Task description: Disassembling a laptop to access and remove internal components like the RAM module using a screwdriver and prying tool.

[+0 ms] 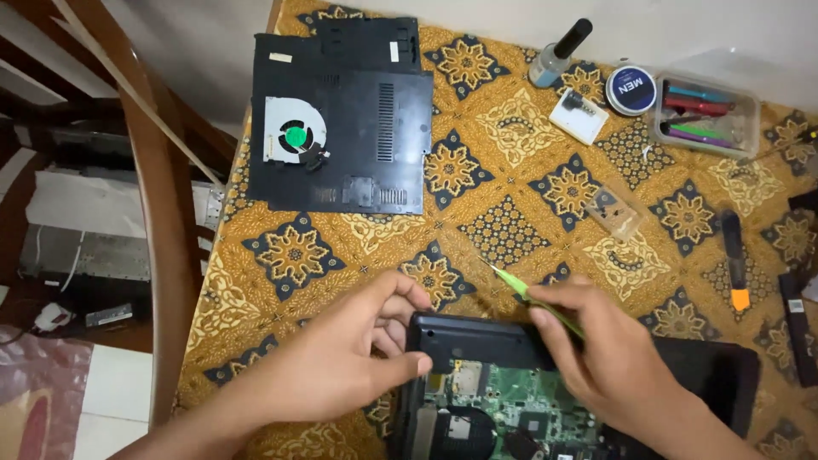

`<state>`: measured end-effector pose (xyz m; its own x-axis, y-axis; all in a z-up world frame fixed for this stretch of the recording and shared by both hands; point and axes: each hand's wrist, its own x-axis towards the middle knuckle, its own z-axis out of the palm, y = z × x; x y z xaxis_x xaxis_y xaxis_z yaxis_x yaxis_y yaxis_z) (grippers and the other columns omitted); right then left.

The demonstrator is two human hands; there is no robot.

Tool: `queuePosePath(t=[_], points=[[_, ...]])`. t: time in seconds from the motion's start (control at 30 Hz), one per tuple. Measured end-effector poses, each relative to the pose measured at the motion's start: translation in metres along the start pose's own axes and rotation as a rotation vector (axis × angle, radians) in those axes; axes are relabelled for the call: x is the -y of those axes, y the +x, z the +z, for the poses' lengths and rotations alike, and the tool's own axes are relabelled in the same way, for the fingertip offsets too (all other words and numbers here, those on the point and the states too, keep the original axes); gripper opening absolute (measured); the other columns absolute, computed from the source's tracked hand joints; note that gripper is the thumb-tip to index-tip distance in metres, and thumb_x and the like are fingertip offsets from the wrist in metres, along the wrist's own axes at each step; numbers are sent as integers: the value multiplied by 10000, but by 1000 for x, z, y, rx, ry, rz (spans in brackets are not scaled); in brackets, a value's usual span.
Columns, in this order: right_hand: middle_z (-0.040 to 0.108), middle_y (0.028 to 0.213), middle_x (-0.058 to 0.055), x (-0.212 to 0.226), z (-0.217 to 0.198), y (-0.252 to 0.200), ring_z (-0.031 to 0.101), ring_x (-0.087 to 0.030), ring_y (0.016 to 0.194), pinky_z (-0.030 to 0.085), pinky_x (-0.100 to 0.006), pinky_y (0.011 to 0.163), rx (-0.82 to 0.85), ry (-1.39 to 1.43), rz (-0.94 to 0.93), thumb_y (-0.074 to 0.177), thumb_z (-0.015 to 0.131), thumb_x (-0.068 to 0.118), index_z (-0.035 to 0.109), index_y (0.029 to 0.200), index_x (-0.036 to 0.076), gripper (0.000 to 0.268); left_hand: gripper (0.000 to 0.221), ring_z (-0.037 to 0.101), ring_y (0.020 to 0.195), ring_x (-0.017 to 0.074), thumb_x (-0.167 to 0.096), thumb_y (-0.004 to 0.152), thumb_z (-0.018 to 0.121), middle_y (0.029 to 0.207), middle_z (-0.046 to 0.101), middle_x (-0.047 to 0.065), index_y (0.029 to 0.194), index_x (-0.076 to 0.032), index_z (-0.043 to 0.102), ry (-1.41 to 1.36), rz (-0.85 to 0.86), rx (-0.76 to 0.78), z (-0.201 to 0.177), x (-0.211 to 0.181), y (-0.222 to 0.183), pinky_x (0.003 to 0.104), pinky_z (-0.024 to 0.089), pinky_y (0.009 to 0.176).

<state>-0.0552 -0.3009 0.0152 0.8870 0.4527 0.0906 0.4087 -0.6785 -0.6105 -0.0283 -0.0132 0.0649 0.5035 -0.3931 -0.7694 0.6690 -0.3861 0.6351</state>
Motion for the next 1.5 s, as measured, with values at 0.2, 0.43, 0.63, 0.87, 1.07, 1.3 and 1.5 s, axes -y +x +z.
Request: queuePosePath(t=[0.2, 0.43, 0.63, 0.87, 1.07, 1.3, 1.5], points=[[677, 993, -163, 9, -14, -28, 728, -311, 1129, 627, -410, 941, -112, 96, -7, 965, 572, 66, 526, 1217, 18, 261, 378, 663, 778, 144, -102, 827, 804, 992, 757, 53, 1146, -154, 609, -43, 42, 25, 1, -3, -8, 261, 556, 724], [735, 1038, -140, 10, -10, -28, 744, -315, 1139, 668, -407, 1025, -202, 62, -11, 939, 613, 72, 632, 1137, 28, 204, 411, 678, 769, 141, -118, 777, 845, 946, 732, 58, 1135, -126, 644, -87, 126, 15, 1, 12, 2, 261, 578, 711], [787, 976, -71, 5, -12, -8, 490, -69, 470, 388, -246, 492, -173, 94, 113, 930, 654, 130, 703, 1088, 57, 181, 450, 696, 858, 134, -101, 736, 861, 961, 729, 52, 1152, -114, 690, -130, 125, -48, 3, 17, 18, 248, 574, 755], [796, 851, -116, 33, -19, 16, 783, -224, 759, 664, -298, 712, -194, 383, -35, 806, 756, 25, 751, 963, 0, 159, 449, 752, 898, 173, -80, 749, 833, 997, 780, 86, 1177, -99, 698, -190, 69, -57, 4, 15, 25, 281, 608, 834], [793, 838, -99, 45, -15, 36, 801, -183, 718, 660, -260, 697, -100, 356, -128, 813, 773, 62, 758, 907, 32, 99, 446, 742, 852, 154, -81, 775, 823, 1005, 774, 76, 1202, -121, 700, -173, 47, -115, 7, 20, 33, 247, 598, 795], [733, 757, -83, 56, -10, 57, 774, -223, 720, 646, -326, 706, -9, 251, -367, 924, 676, 97, 668, 894, 11, 92, 450, 642, 793, 79, -136, 848, 787, 1097, 758, -16, 1285, -182, 685, 16, 7, -171, 10, 10, 25, 201, 580, 718], [740, 869, -96, 54, -6, 62, 726, -218, 748, 551, -340, 699, 51, 134, -398, 966, 668, 128, 632, 966, 30, 105, 543, 760, 912, 99, -249, 830, 778, 1154, 782, -16, 1356, -218, 649, 174, 144, -201, 12, 31, 30, 239, 654, 816]])
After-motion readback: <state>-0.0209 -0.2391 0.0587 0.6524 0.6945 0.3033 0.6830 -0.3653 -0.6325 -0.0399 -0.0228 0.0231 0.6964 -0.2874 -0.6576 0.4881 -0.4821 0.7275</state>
